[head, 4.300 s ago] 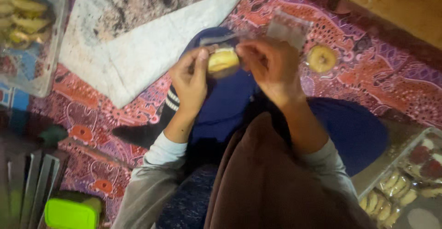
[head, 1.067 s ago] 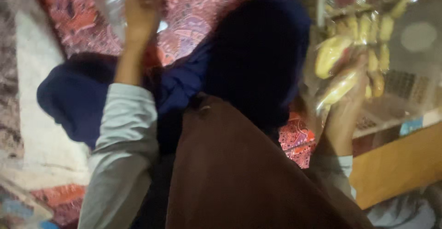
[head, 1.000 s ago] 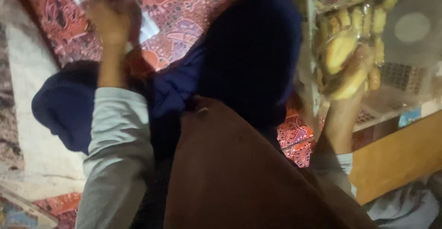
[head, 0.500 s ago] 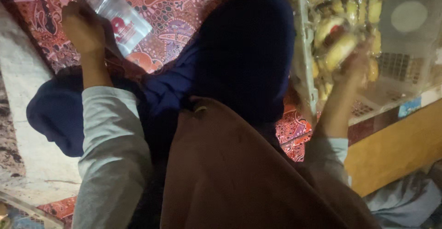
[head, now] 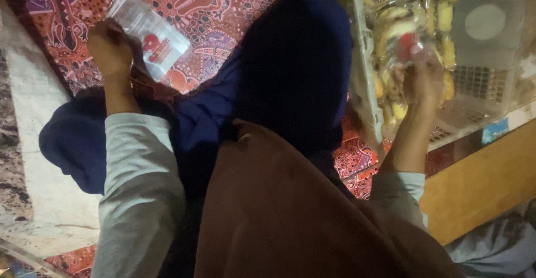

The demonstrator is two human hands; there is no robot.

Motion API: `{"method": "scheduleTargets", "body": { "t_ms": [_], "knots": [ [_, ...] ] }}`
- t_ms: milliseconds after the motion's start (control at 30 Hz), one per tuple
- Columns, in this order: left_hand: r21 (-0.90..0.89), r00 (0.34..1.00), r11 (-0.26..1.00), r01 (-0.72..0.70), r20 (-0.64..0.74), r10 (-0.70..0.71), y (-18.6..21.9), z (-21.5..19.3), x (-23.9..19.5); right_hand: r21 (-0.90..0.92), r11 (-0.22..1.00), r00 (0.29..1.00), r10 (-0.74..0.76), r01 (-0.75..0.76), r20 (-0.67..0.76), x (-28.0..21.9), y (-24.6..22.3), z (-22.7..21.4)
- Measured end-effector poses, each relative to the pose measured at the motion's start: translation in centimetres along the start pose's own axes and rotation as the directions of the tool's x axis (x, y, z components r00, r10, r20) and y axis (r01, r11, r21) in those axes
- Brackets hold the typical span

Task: The person sits on a patterned floor mat and repeatedly picks up round pastries from a wooden board, places each into a small clear plastic bag, and sets the sealed bag into a nearby plastic crate. The person handles the pastries one at a time and continues the process for the duration of the clip.

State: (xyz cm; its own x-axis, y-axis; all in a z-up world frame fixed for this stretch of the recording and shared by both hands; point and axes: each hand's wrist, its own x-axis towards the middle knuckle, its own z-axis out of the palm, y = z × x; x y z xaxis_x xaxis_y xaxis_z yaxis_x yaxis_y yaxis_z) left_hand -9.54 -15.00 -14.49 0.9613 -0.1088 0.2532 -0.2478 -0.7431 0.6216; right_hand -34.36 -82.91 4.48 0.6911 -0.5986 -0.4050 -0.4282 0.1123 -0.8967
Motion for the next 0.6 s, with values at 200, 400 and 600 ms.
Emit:
{"method": "scheduleTargets", "body": {
  "t_ms": [200,400,600],
  "knots": [
    [-0.01,0.999,0.999,0.048,0.006,-0.047,5.2,-2.1,1.7,-0.578,0.814,0.989,-0.127,0.059,-0.078,2.5,-3.7,3.2],
    [0.001,0.993,0.994,-0.111,0.029,0.111,13.6,-6.4,3.6,-0.857,-0.037,0.557,-0.745,0.515,0.367,4.3,-3.7,7.6],
    [-0.022,0.957,0.957,-0.29,0.0,0.29,22.3,-8.9,4.4,-0.123,0.955,0.957,-0.253,0.271,0.145,2.1,-7.1,12.6]
  ]
}}
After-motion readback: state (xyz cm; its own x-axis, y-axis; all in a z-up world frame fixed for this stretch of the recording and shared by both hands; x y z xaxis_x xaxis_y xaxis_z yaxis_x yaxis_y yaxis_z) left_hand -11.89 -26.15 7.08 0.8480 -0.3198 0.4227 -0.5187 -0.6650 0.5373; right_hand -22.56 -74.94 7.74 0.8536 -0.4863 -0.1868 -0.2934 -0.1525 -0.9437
